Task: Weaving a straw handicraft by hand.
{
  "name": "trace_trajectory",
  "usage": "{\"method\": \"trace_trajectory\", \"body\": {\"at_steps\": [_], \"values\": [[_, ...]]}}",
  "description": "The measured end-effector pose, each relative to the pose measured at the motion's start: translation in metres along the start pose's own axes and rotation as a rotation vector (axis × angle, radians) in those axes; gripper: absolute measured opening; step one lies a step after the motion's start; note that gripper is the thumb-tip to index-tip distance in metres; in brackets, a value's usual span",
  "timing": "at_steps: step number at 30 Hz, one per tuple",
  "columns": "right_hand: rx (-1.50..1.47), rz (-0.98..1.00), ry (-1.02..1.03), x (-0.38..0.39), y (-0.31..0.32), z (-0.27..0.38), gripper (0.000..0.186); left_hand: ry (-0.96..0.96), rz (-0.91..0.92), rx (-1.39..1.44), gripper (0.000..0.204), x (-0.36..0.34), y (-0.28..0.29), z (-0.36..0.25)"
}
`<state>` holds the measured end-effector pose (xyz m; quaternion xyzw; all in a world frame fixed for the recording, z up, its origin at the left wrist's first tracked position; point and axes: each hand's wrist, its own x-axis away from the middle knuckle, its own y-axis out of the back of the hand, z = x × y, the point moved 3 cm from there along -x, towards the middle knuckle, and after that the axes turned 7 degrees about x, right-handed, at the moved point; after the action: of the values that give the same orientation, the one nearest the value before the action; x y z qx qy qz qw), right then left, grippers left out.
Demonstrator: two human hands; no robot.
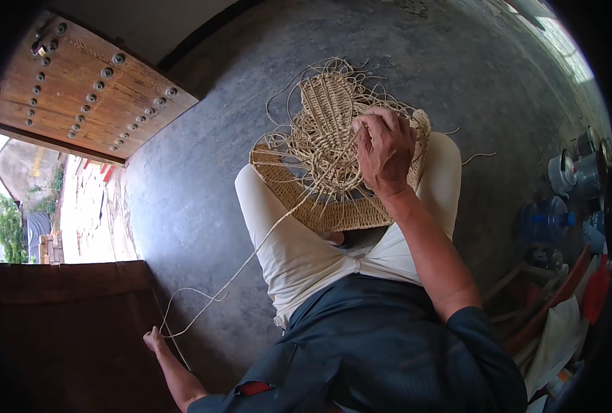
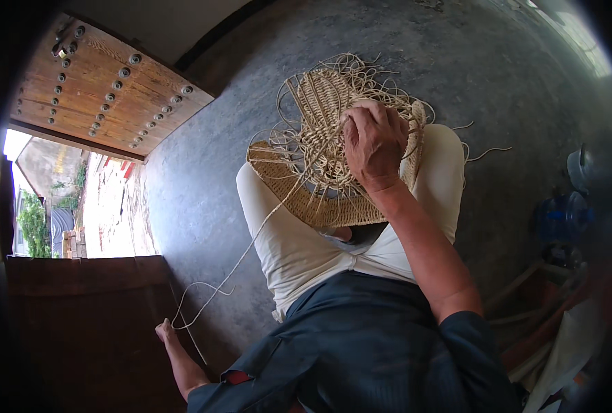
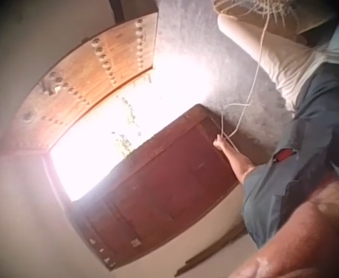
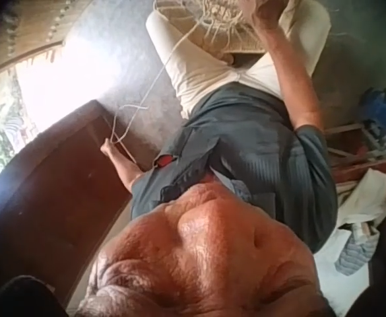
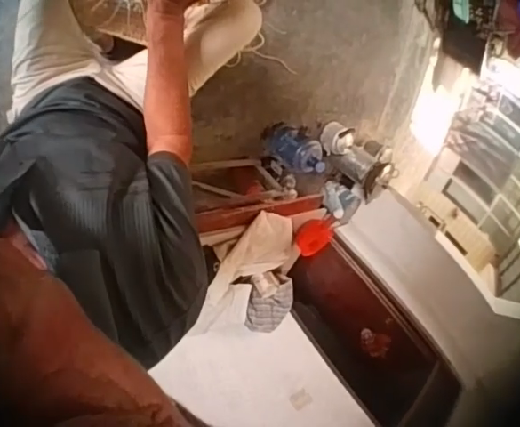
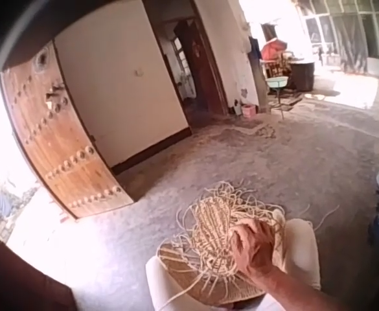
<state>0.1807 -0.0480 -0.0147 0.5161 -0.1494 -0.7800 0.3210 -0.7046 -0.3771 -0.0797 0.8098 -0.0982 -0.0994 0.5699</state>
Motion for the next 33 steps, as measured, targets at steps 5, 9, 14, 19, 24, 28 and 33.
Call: {"method": "trace_trajectory", "body": {"at_steps": [5, 9, 14, 19, 24, 28, 33], "values": [[0.076, 0.030, -0.012, -0.003, -0.008, 0.003, 0.013, -0.657, 0.465, 0.669, 0.038, 0.285, -0.069, -0.264], [0.062, 0.032, -0.011, -0.004, -0.013, 0.006, 0.018, -1.405, 0.495, 0.468, 0.048, 0.475, -0.048, -0.373], [0.061, 0.022, -0.016, -0.003, -0.011, 0.007, 0.024, -1.618, 0.739, 0.510, 0.033, 0.550, -0.076, -0.418], [-0.089, 0.027, 0.038, 0.004, -0.013, 0.004, 0.017, -1.669, 0.865, 0.769, 0.026, 0.591, -0.046, -0.482], [-0.044, 0.100, 0.031, 0.003, -0.009, 0.006, 0.032, -1.545, 0.705, 0.929, 0.026, 0.600, -0.044, -0.553], [-0.134, 0.094, -0.012, 0.002, -0.007, 0.007, 0.027, -1.729, 0.677, 0.774, 0.032, 0.610, -0.058, -0.584], [-0.139, 0.095, 0.023, 0.001, -0.006, 0.010, 0.028, -1.619, 0.740, 0.873, 0.030, 0.609, -0.068, -0.595]]}}
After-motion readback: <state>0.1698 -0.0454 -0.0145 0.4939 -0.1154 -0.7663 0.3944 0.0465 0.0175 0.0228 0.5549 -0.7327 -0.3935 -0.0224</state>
